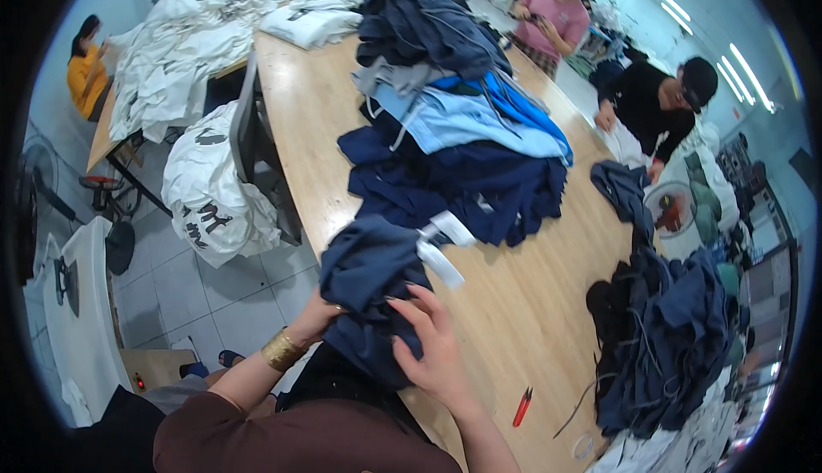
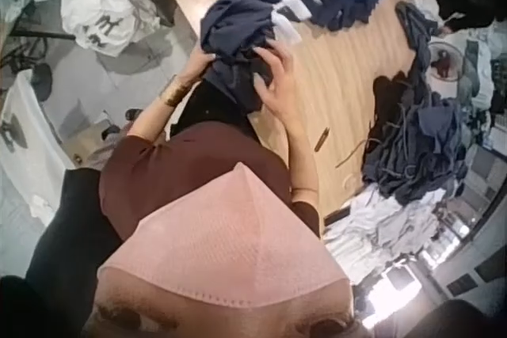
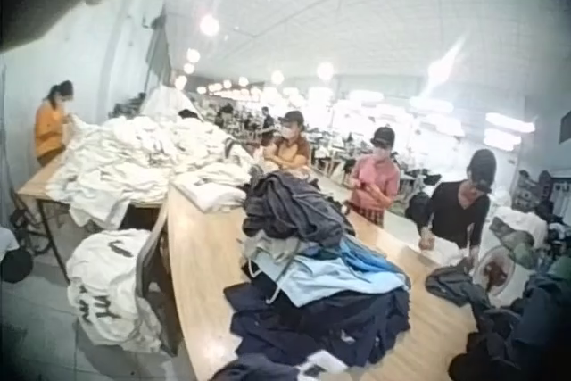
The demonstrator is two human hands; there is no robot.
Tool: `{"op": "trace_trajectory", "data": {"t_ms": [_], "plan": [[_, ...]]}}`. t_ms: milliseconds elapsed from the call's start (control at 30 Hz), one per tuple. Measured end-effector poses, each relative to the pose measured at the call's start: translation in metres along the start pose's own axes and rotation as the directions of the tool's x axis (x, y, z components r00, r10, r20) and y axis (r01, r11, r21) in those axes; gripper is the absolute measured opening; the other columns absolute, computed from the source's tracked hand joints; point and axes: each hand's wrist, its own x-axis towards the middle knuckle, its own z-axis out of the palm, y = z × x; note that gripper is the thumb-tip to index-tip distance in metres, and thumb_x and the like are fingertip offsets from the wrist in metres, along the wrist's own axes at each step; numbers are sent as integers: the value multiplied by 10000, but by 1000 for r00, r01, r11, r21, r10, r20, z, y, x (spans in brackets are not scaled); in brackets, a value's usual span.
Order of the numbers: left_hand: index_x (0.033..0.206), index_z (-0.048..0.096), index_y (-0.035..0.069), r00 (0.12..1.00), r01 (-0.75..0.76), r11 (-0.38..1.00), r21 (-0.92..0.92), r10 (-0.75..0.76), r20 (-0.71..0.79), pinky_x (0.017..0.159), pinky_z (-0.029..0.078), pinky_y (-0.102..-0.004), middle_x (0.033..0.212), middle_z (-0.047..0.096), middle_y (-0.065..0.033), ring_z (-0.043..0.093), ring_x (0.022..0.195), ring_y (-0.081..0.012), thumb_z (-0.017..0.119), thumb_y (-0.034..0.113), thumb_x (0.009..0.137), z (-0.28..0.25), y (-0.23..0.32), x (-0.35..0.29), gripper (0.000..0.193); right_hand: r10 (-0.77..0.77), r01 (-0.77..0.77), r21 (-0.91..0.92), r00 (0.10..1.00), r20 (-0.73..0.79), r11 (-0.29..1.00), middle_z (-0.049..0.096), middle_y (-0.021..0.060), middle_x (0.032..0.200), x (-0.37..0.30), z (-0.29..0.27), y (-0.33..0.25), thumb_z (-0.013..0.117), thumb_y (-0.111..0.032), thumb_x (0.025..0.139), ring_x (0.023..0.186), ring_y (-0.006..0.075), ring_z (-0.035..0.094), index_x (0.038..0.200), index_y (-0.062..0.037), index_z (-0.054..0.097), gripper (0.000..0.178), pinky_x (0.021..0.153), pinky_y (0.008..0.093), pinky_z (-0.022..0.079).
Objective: Trimming loose threads from blue garments and applying adhesive labels in a textile workshop.
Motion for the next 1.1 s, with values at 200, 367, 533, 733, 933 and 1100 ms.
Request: {"op": "trace_trajectory", "data": {"t_ms": [200, 367, 533, 733, 933, 1100], "plan": [[1323, 298, 23, 888, -259, 959, -111, 192, -417, 890, 495, -363, 1257, 483, -158, 555, 1075, -264, 639, -93, 721, -58, 43, -6, 701, 174, -163, -241, 984, 27, 957, 462, 147, 1258, -17, -15, 44, 607, -20, 783, 1148, 294, 490, 1148, -87, 574, 372, 942, 372, 412], [1222, 455, -15, 785, -435, 900, -20, 368, -498, 861, 498, -336, 1128, 589, -127, 605, 982, -230, 627, -43, 731, -84, 99, 23, 522, 558, -559, -3, 827, 58, 829, 553, 110, 1150, -97, -12, 84, 594, -43, 822, 931, 198, 599, 1119, -88, 607, 301, 778, 275, 488], [1245, 467, 28, 598, -603, 675, 424, 735, -320, 875, 474, -321, 1141, 594, -93, 586, 1006, -200, 668, 22, 715, -113, 200, 156, 567, 599, -600, 49, 800, 44, 798, 571, 112, 1161, -126, -10, 66, 578, -94, 893, 963, 206, 611, 1166, -82, 591, 273, 769, 297, 498], [1230, 398, -66, 396, -475, 40, 879, 902, 173, 934, 433, -377, 1148, 568, -230, 568, 1055, -345, 804, 225, 606, -86, 443, 373, 800, 630, -625, 102, 777, -21, 774, 605, 88, 1103, -126, -9, 55, 558, -118, 911, 938, 188, 621, 1160, -81, 597, 254, 756, 290, 493], [1214, 480, -66, 552, -507, 44, 861, 784, 285, 913, 446, -354, 1121, 601, -239, 584, 1057, -325, 798, 389, 623, -65, 469, 414, 811, 620, -615, 95, 784, -36, 783, 612, 87, 1116, -140, 1, 66, 558, -121, 914, 971, 173, 614, 1175, -87, 588, 265, 775, 282, 483], [1060, 630, -26, 657, -462, 141, 876, 717, 231, 808, 495, -310, 992, 668, -169, 647, 915, -248, 687, 212, 702, -87, 353, 410, 433, 773, -772, 137, 632, 60, 620, 624, 46, 1029, -132, 5, 64, 579, -37, 843, 859, 125, 588, 1104, -49, 615, 264, 785, 258, 478]]}}
